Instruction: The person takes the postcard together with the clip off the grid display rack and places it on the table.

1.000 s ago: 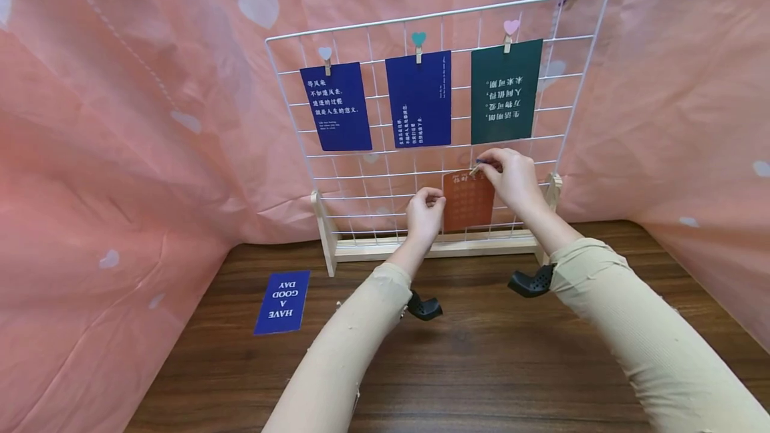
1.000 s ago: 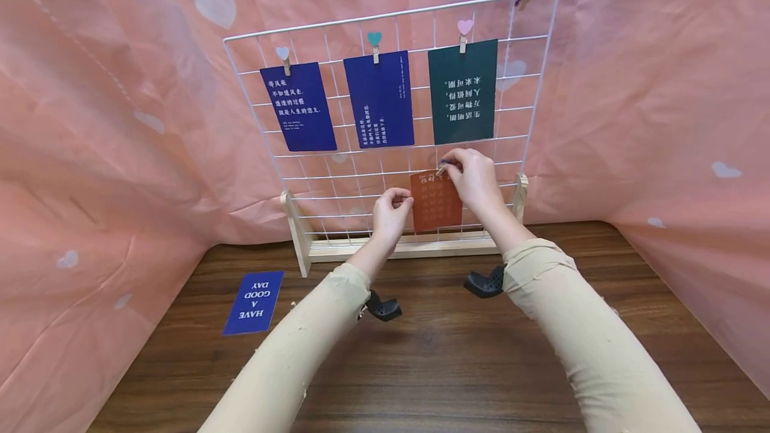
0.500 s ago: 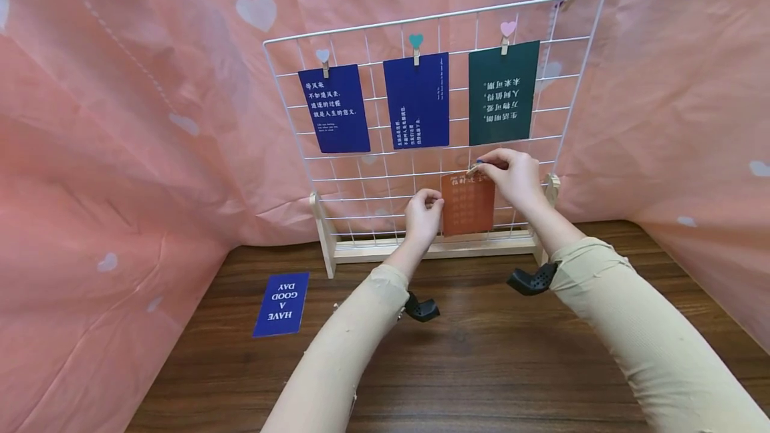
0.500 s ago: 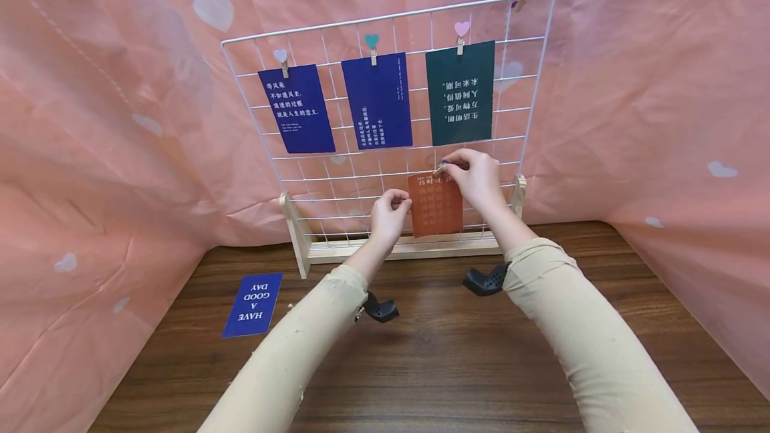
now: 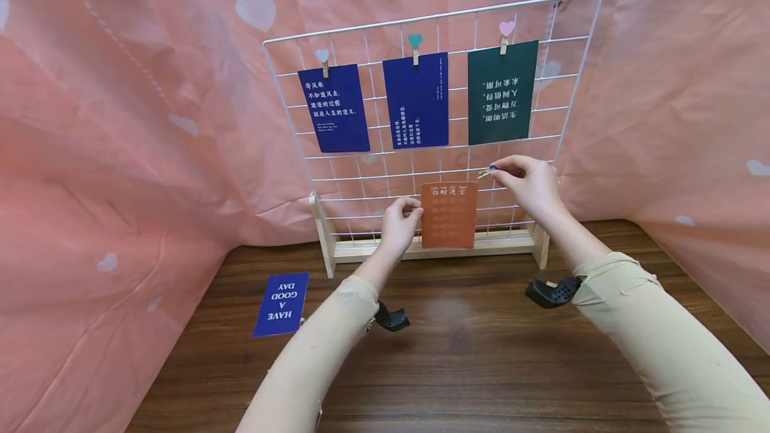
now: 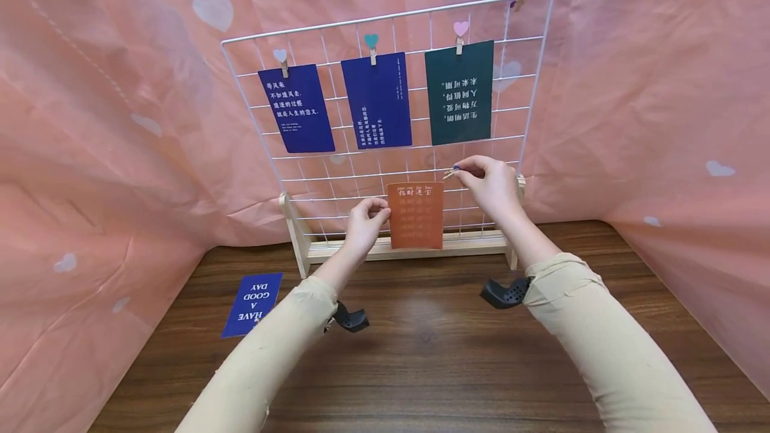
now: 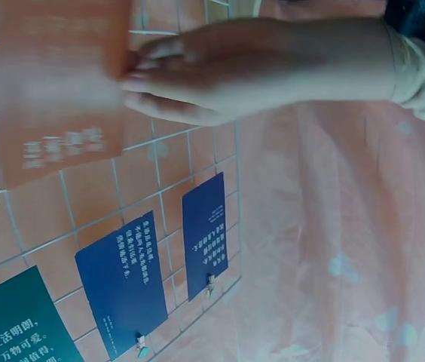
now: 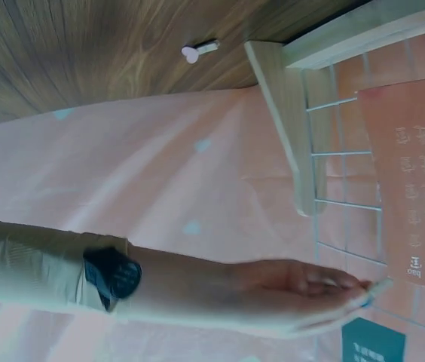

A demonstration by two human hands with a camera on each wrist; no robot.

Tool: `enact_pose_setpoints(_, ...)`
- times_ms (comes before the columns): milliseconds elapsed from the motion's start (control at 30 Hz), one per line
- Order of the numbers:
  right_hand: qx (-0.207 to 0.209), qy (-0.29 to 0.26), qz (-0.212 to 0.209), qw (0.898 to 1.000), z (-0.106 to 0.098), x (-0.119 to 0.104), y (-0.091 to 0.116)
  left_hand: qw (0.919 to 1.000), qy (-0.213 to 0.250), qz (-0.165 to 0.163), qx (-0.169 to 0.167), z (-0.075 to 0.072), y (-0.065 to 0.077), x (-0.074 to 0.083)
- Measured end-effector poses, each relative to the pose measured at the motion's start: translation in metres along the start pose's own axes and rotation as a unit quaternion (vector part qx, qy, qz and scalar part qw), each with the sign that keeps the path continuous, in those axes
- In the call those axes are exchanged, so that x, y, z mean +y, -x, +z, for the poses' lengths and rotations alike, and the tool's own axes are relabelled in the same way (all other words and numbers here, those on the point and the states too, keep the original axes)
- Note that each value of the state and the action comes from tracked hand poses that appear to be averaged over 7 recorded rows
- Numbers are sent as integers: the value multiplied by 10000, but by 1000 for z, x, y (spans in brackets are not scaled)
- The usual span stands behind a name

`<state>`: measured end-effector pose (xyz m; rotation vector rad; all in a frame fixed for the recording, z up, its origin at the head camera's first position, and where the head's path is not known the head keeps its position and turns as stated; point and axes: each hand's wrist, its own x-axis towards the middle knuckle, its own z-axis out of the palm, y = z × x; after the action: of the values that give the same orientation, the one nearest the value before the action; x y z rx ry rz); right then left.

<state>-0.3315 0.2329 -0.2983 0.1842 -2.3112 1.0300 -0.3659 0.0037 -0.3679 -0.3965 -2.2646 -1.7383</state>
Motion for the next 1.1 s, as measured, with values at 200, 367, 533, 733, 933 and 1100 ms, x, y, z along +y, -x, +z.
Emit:
enact_pose_setpoints(200, -291, -337, 8, 9990, -4, 7, 8, 9998, 170, -58, -50, -36, 6, -2)
enact_pose_setpoints(367, -308, -436, -119, 9985, -3, 11, 14, 9999, -145, -81, 18, -57, 13, -4)
enact_pose_setpoints(533, -343, -474, -333, 9977, -1, 12, 22, 9997, -110, -222, 9, -75, 23, -7)
enact_pose_setpoints(733, -553, -228, -444, 9972, -4, 17, 37, 9979, 341, -553, -19, -98, 36, -15)
enact_pose_setpoints(933, -916, 118, -902, 9916, -11, 30, 57, 9949, 438, -907, 0, -128, 48, -29)
enact_pose_setpoints(1100, -1006, 184, -881, 9908, -14, 44, 73, 9918, 332, -1210, -223, -156, 59, -42)
